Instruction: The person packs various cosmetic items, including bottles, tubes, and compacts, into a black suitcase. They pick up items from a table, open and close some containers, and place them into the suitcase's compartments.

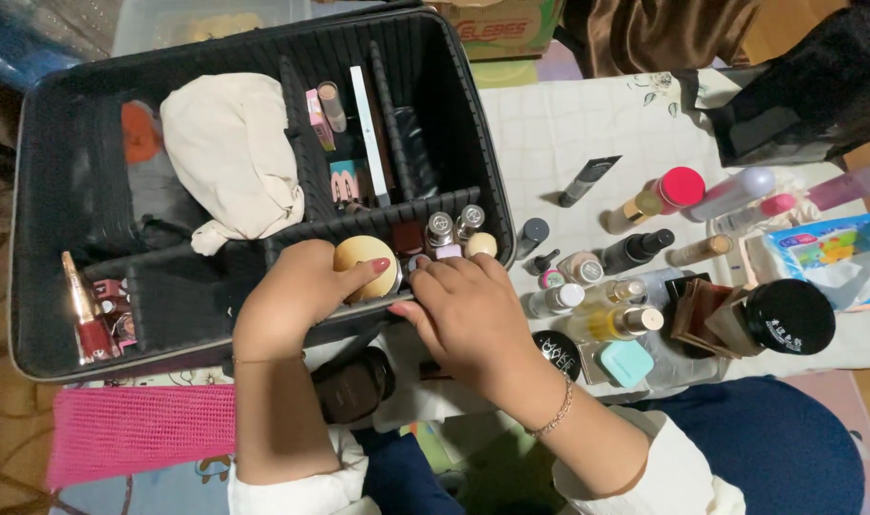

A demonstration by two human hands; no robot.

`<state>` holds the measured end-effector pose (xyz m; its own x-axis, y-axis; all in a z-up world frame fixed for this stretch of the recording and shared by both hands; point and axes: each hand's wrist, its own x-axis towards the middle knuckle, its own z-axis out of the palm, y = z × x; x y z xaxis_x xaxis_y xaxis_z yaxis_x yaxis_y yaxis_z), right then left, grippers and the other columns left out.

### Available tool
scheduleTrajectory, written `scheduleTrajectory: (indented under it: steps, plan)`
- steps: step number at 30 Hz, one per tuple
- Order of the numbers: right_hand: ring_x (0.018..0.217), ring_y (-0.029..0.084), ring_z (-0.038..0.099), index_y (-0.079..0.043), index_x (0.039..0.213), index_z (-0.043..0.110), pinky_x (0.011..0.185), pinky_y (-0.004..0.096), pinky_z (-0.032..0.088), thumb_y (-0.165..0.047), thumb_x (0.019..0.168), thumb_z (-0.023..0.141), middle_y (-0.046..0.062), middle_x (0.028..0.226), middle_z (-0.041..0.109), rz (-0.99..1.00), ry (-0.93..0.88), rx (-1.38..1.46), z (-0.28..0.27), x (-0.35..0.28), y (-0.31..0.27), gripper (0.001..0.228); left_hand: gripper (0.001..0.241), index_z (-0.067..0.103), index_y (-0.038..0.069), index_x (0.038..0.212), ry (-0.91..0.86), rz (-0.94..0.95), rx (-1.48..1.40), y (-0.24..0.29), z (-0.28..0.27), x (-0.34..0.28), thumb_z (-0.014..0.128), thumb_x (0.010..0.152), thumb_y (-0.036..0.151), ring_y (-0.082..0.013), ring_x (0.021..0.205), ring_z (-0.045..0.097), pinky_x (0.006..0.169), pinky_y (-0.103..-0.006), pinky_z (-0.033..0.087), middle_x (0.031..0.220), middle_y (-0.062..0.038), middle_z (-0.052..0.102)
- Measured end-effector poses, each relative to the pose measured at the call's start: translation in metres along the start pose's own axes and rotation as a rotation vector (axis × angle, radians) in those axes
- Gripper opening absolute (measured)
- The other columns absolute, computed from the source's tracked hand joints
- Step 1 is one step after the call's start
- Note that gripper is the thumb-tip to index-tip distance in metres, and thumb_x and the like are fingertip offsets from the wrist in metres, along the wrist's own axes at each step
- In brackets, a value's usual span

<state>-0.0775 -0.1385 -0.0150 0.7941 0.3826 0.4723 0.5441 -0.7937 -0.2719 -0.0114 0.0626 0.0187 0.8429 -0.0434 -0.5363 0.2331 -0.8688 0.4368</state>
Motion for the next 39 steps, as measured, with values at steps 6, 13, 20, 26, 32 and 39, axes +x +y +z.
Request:
scheduleTrajectory:
  steps: [6, 13, 20, 26, 32, 39]
  plan:
    - [0.111, 0.035, 0.068, -0.004, 0.115, 0.069, 0.101, 0.046, 0.044, -0.043, 0.100, 0.061, 0.019, 0.111, 0.073, 0.034, -0.107, 0.100, -0.023, 0.005, -0.001, 0.042, 0.071, 0.076, -0.007, 0.091, 0.008, -0.026, -0.017, -0.002, -0.011, -0.013, 0.057, 0.095, 0.061, -0.0373, 0.093, 0.075, 0.073, -0.0428, 0.059, 0.083, -0.024, 0.074]
    - [0.113, 0.034, 0.068, -0.006, 0.116, 0.070, 0.103, 0.045, 0.045, -0.044, 0.094, 0.067, 0.018, 0.111, 0.074, 0.010, -0.204, 0.053, -0.022, 0.008, 0.006, 0.044, 0.060, 0.074, -0.005, 0.079, 0.029, 0.037, -0.033, -0.022, 0.000, 0.007, 0.063, 0.096, 0.052, -0.0324, 0.077, 0.074, 0.064, -0.0384, 0.056, 0.071, -0.021, 0.071]
    - [0.113, 0.031, 0.069, -0.007, 0.117, 0.071, 0.101, 0.042, 0.047, -0.035, 0.088, 0.076, 0.014, 0.111, 0.075, 0.011, -0.208, 0.051, -0.022, 0.008, 0.008, 0.040, 0.065, 0.071, -0.010, 0.081, 0.039, 0.071, -0.028, -0.019, 0.002, 0.006, 0.063, 0.097, 0.052, -0.0297, 0.073, 0.071, 0.058, -0.0368, 0.053, 0.070, -0.024, 0.068]
    - [0.114, 0.031, 0.070, -0.009, 0.118, 0.071, 0.102, 0.043, 0.047, -0.027, 0.084, 0.079, 0.013, 0.112, 0.075, 0.011, -0.217, 0.113, -0.021, 0.008, 0.012, 0.040, 0.059, 0.073, -0.010, 0.088, 0.028, 0.062, -0.009, -0.015, 0.005, 0.001, 0.070, 0.093, 0.050, -0.0299, 0.082, 0.074, 0.062, -0.0368, 0.057, 0.078, -0.021, 0.072]
    - [0.112, 0.034, 0.070, -0.006, 0.117, 0.072, 0.099, 0.044, 0.050, -0.021, 0.082, 0.081, 0.015, 0.111, 0.075, -0.019, -0.218, 0.158, -0.026, 0.012, 0.009, 0.039, 0.062, 0.074, -0.010, 0.095, 0.034, 0.080, -0.020, -0.014, 0.005, -0.004, 0.068, 0.093, 0.052, -0.0375, 0.094, 0.075, 0.070, -0.0447, 0.060, 0.090, -0.027, 0.075]
    - [0.126, 0.038, 0.062, -0.001, 0.128, 0.066, 0.113, 0.051, 0.039, -0.015, 0.086, 0.078, 0.019, 0.126, 0.070, -0.010, -0.170, 0.225, -0.044, 0.009, -0.001, 0.046, 0.055, 0.067, -0.006, 0.115, 0.251, 0.256, -0.088, -0.013, -0.003, -0.040, 0.058, 0.101, 0.047, -0.0382, 0.095, 0.074, 0.073, -0.0454, 0.060, 0.095, -0.024, 0.073]
